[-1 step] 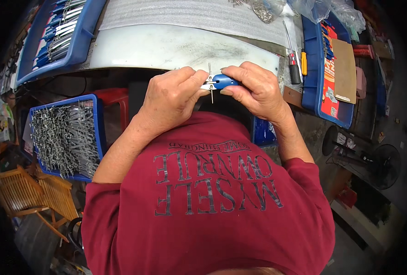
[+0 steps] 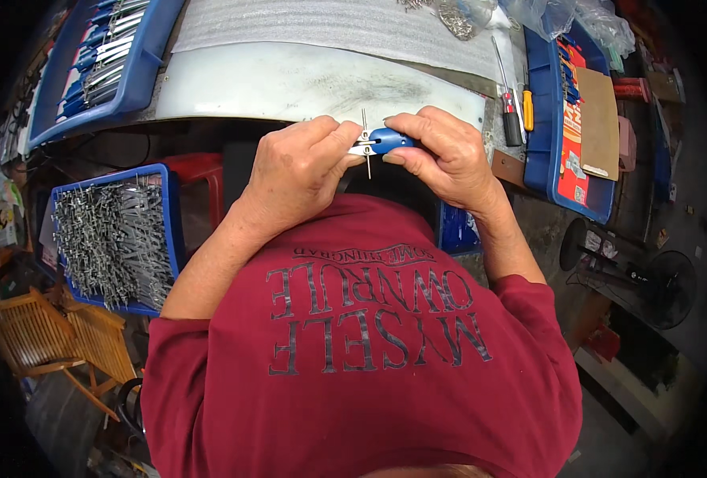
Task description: Assembling small metal clips with white plastic parts at a manual workstation using a blue applicator tool.
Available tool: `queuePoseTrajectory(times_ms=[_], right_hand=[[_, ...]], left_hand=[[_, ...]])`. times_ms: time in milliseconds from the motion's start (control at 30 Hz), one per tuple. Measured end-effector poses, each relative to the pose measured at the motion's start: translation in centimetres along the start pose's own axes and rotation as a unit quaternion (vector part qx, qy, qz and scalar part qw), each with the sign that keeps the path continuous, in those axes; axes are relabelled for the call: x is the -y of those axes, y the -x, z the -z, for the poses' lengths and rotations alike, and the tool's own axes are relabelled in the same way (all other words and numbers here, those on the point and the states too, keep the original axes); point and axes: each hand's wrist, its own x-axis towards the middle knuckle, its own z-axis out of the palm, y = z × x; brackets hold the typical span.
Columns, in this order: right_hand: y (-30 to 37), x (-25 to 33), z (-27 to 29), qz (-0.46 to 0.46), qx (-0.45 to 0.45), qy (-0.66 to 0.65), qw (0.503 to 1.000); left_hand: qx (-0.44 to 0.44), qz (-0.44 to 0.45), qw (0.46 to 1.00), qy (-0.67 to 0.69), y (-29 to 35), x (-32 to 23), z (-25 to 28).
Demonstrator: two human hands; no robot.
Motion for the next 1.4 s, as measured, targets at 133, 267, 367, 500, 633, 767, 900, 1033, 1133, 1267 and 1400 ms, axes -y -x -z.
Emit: queuePoseTrajectory(times_ms=[133,267,367,500,633,767,900,1033,1133,1267,1400], right_hand=[[0.0,0.0,0.0,-0.021,-0.010,-0.008,1.000],[-0.2,-0.2,0.3,0.009,-0.009,-0.004,1.000],[-0.3,-0.2,0.3,0.018,-0.028,0.014,0.999],[-0.1,-0.4,0.2,0.004,-0.029,0.010,1.000],[-0.2,-0.9,0.6,0.017,-0.015,-0.013,1.000],[-0.3,-0.8,0.9,0.005,0.008,-0.021,1.000],[-0.2,-0.8,0.5,0.012,-0.020,-0.018,1.000],[-0.2,-0.7,0.5,0.006,-0.028,-0.005,1.000],[-0.3,-0.7,0.7,0.009,-0.023,-0.012,1.000],[-0.4,-1.1,1.0,0.025,-0.010,-0.024,0.999],[-0.4,-1.1,0.7,0.021,-0.020,-0.028,0.999]], left_hand=[[-0.005,0.001,1.000,0.006,0.1,0.1,-0.1],[0.001,-0.011,1.000,0.006,-0.2,0.1,0.4],[-0.008,-0.006,1.000,-0.004,-0.3,-0.2,0.4],[-0.005,0.005,1.000,-0.022,-0.4,-0.3,0.4],[0.002,-0.006,1.000,-0.023,-0.4,-0.5,0.5],[-0.012,-0.015,1.000,-0.019,-0.5,-0.3,0.4],[-0.026,-0.005,0.999,-0.030,-0.6,-0.6,0.2],[-0.029,0.001,0.999,-0.037,-0.7,-0.7,0.2],[-0.022,-0.001,0.999,-0.041,-0.7,-0.7,0.3],[-0.027,-0.013,0.999,-0.038,-0.6,-0.6,0.3],[-0.038,-0.010,0.999,-0.037,-0.7,-0.6,0.2]])
